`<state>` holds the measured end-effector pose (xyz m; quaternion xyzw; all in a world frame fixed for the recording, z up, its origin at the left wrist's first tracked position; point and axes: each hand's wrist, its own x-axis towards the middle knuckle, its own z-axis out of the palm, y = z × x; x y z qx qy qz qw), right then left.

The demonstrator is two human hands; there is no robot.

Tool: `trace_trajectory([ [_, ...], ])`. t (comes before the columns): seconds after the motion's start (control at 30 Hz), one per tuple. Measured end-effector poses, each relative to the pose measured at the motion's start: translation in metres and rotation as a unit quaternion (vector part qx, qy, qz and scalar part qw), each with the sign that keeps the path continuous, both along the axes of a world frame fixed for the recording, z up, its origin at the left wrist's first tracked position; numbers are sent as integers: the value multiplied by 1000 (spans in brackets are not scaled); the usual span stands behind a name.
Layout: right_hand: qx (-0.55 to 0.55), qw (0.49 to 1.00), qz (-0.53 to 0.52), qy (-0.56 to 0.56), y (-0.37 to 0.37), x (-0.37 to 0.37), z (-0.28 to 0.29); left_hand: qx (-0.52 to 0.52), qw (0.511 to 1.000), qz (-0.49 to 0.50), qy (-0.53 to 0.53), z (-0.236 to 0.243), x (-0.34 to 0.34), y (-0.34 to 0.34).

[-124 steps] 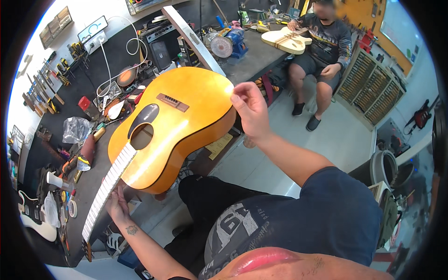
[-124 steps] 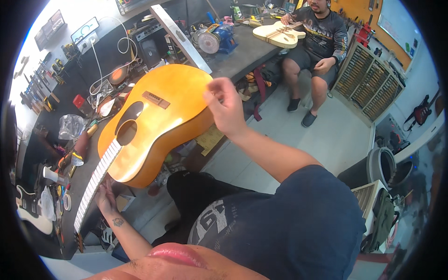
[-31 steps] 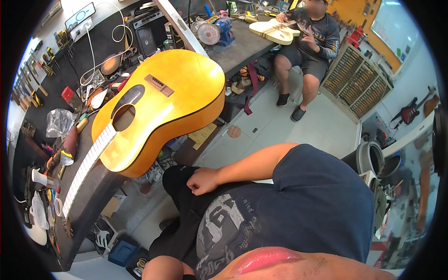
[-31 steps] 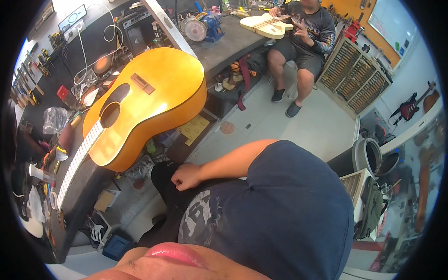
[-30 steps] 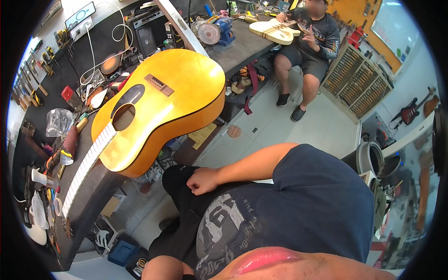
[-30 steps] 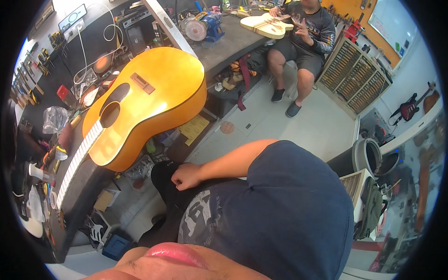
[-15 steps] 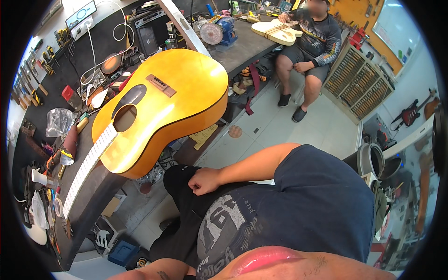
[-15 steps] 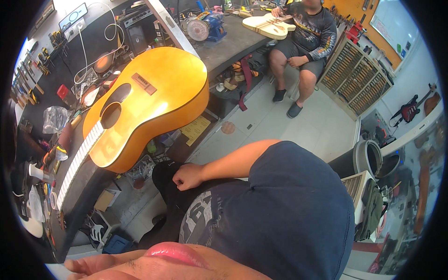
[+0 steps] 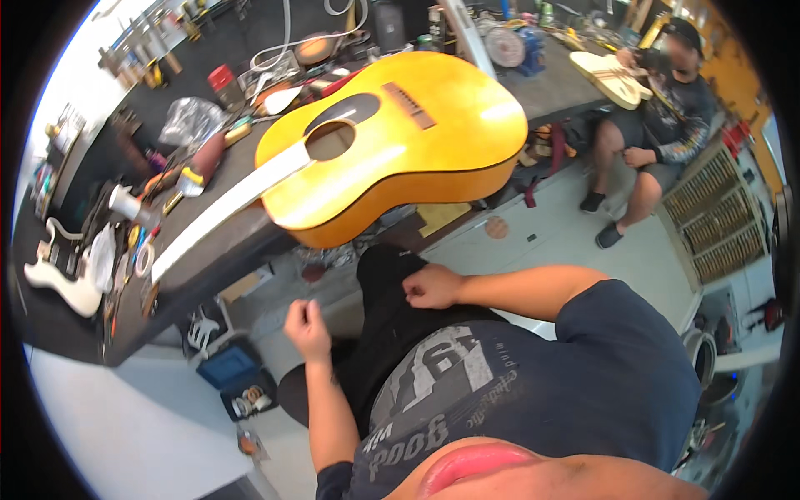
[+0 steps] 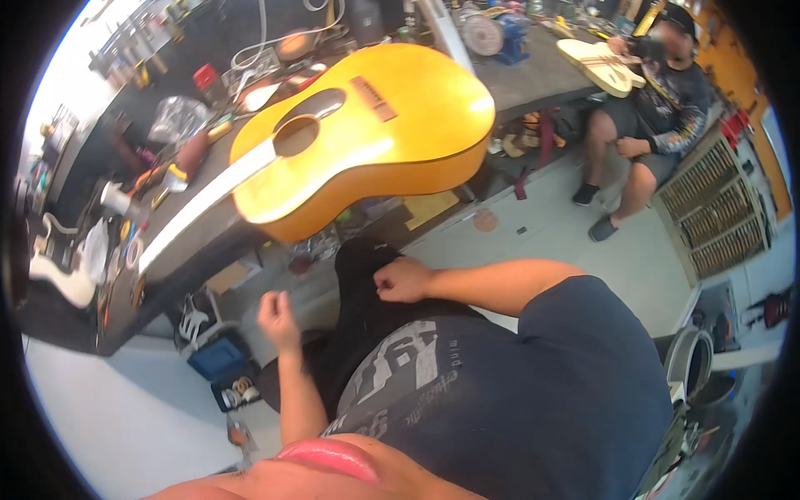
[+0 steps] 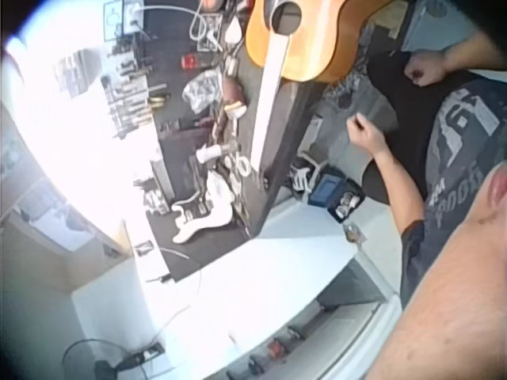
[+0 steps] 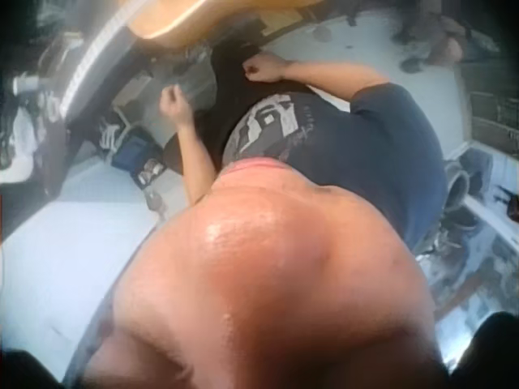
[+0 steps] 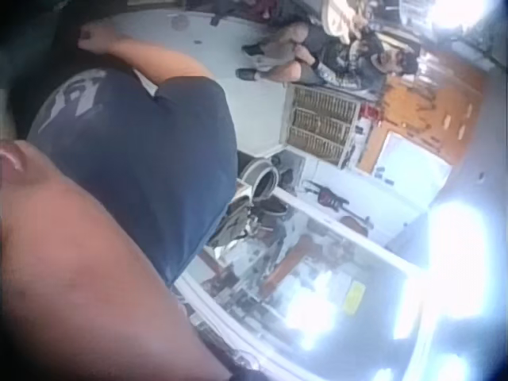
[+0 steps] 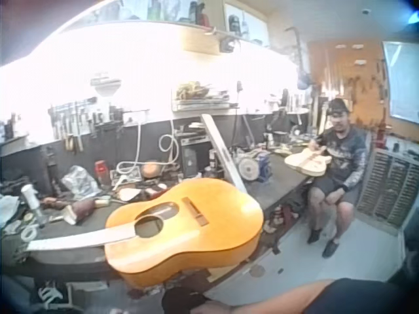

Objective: The person positions an acoustic guitar on a workbench, retrieves a sanding block from a shelf, and sands the taped fretboard with the sanding block.

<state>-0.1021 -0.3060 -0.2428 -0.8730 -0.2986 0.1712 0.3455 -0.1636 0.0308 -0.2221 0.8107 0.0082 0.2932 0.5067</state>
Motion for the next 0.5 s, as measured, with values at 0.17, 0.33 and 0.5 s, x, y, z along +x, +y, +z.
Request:
trace_trajectory([
  [0.17,20,999,34,-10,23,-3,8,399,779,-172,453,-248,-4,89],
  [0.33,-9,1000,-3,-17,19,-13,9,250,664,-229,667,-278,-13,75],
  [0.5,-2,998,-2,-58,18,-21,11,249,744,-219,580,-254,-1,51],
])
